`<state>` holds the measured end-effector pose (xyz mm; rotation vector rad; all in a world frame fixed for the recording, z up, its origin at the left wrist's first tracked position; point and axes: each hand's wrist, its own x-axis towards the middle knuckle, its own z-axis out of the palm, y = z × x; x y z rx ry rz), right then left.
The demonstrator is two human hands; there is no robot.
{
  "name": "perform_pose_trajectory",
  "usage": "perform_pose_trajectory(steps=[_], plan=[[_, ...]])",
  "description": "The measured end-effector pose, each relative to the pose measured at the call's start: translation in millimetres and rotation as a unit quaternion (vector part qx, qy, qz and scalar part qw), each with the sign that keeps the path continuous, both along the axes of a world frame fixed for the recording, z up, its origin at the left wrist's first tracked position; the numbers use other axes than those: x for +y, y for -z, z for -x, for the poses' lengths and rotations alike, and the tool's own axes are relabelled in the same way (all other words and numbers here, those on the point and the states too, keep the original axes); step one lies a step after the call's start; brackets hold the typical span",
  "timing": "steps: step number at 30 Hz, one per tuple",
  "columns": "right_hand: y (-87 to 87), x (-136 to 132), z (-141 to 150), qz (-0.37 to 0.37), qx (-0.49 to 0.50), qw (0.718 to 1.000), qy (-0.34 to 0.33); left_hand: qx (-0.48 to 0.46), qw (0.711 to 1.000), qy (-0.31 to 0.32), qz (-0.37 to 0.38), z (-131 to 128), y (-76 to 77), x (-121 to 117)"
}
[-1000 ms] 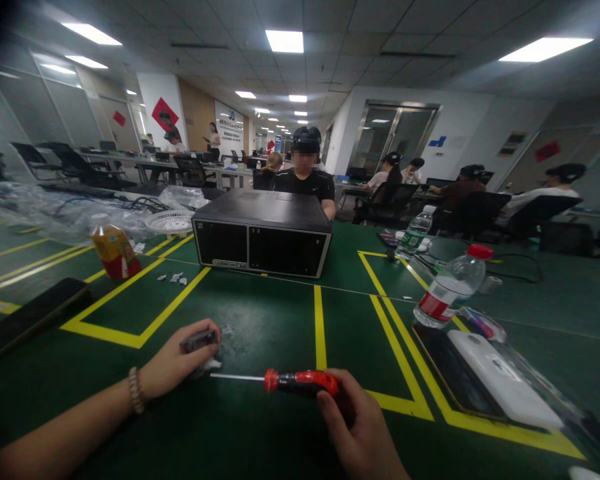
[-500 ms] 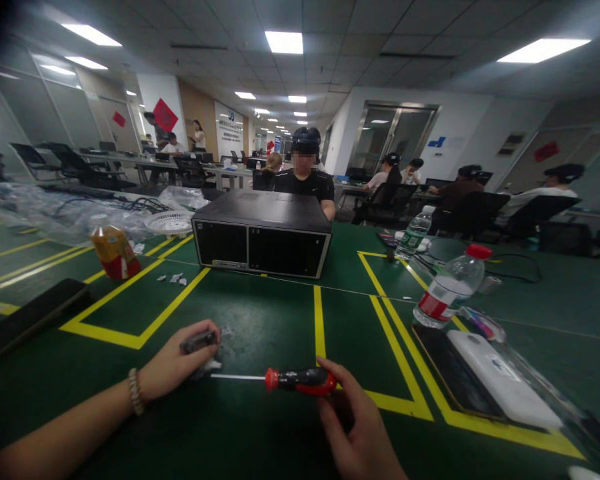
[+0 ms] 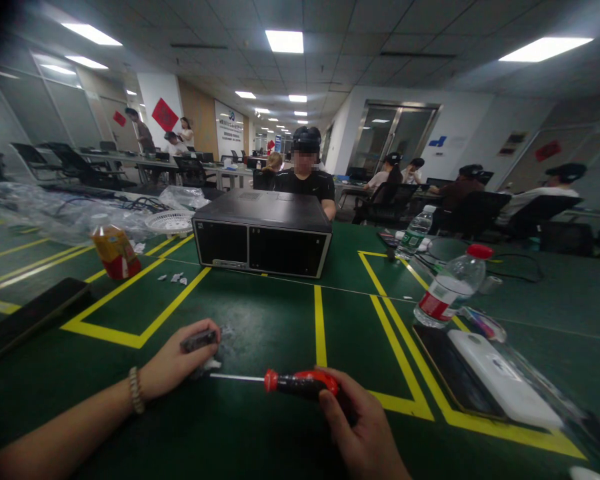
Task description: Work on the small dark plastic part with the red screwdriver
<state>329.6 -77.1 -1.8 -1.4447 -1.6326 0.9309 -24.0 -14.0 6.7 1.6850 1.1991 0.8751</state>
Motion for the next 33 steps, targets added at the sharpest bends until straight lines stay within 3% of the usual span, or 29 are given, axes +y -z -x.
perform_pose_trajectory(steps=[5, 14, 21, 33], plan=[[-0.1, -5.1, 5.1, -0.016, 0.007, 1.000, 0.024, -0.007, 1.000, 0.012, 0.015, 2.3, 2.7, 1.6], [-1.2, -8.1, 6.3, -0.040, 0.010, 0.999, 0.007, -0.013, 0.999, 0.015, 0.032, 3.3, 2.8, 1.4], [-5.4, -5.1, 3.3, 0.012, 0.014, 1.000, -0.015, -0.009, 1.000, 0.010, 0.022, 2.6, 2.7, 1.5], [-5.3, -6.9, 9.2, -0.012, 0.004, 1.000, 0.017, 0.002, 1.000, 0.005, -0.006, 1.3, 2.4, 1.8]])
